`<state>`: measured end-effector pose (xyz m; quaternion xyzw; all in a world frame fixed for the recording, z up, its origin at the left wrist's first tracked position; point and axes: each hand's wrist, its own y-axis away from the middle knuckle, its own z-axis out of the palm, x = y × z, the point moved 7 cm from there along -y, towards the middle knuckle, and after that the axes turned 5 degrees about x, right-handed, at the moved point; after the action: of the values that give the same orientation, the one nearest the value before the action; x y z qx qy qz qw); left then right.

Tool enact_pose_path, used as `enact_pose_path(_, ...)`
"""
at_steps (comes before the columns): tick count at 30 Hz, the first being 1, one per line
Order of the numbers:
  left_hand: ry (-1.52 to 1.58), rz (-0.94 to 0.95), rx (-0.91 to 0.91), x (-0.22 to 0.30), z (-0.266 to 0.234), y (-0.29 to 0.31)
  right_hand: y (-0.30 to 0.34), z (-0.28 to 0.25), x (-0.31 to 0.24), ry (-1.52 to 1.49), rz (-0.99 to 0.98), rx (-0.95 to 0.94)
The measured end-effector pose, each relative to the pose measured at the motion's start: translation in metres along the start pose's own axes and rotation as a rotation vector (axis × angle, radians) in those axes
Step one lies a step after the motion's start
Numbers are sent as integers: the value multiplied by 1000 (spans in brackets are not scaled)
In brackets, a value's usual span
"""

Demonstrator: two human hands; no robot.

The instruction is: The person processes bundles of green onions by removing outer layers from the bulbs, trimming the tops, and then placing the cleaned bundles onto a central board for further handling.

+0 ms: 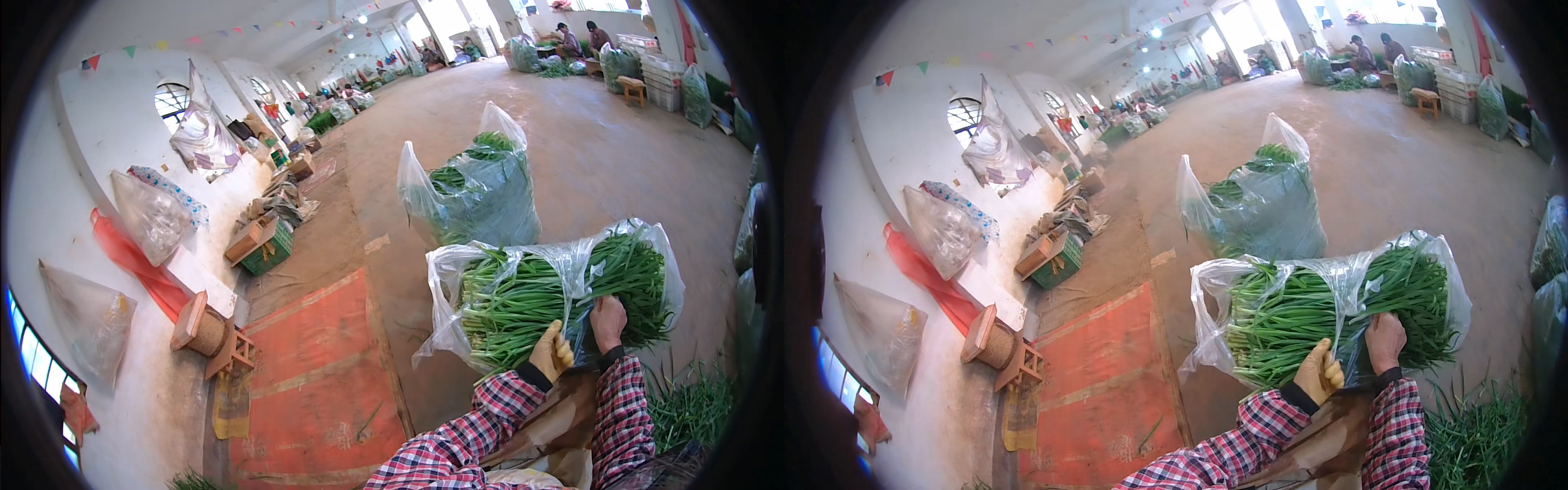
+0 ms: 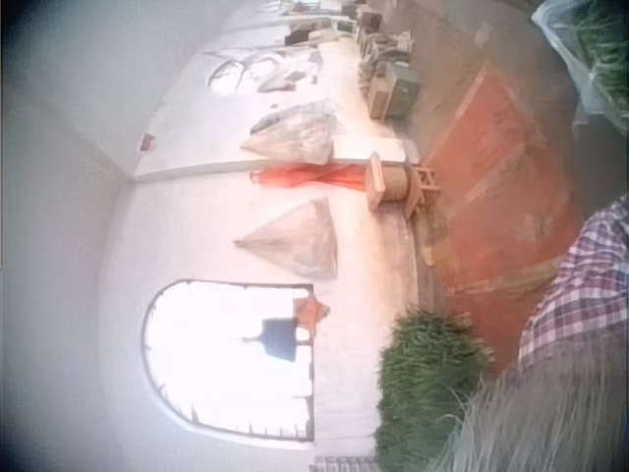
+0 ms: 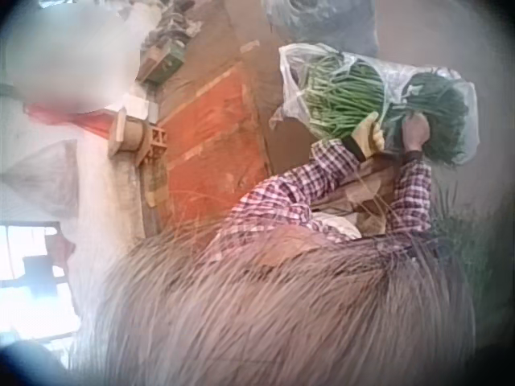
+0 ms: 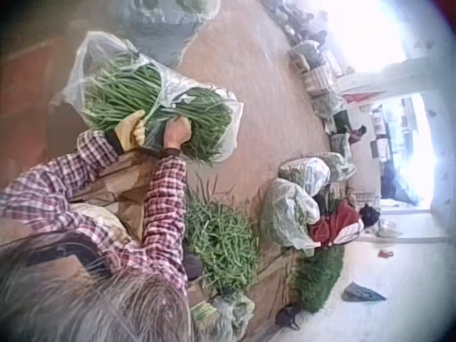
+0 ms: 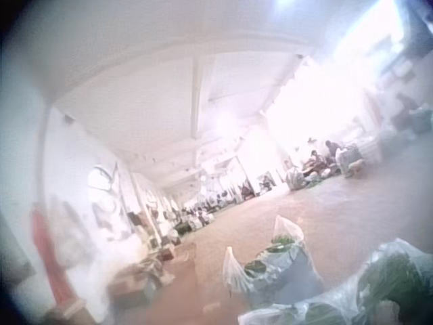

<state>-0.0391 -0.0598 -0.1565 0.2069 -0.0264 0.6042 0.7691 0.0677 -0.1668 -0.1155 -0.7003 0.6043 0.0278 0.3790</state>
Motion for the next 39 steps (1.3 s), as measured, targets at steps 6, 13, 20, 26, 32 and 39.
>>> enact_pose_path(6, -624, 33, 90, 6, -20, 0, -9, 7, 0, 18, 10, -21)
enact_pose_path(13, -816, 401, -108, 8, -2, 21, -15, 12, -6, 23, 38, -76)
enact_pose_path(20, -682, -109, 35, 1, -27, 38, -13, 11, -2, 28, -10, -75)
enact_pose_path(26, -616, 101, -188, -3, -33, 49, -18, 11, -5, -31, -17, -50)
enact_pose_path(32, -774, 182, -63, -25, -58, 61, -19, 5, -7, -18, -10, -101)
enact_pose_path(39, -559, -165, 14, -35, -39, 71, -20, 13, -2, 32, -18, -126)
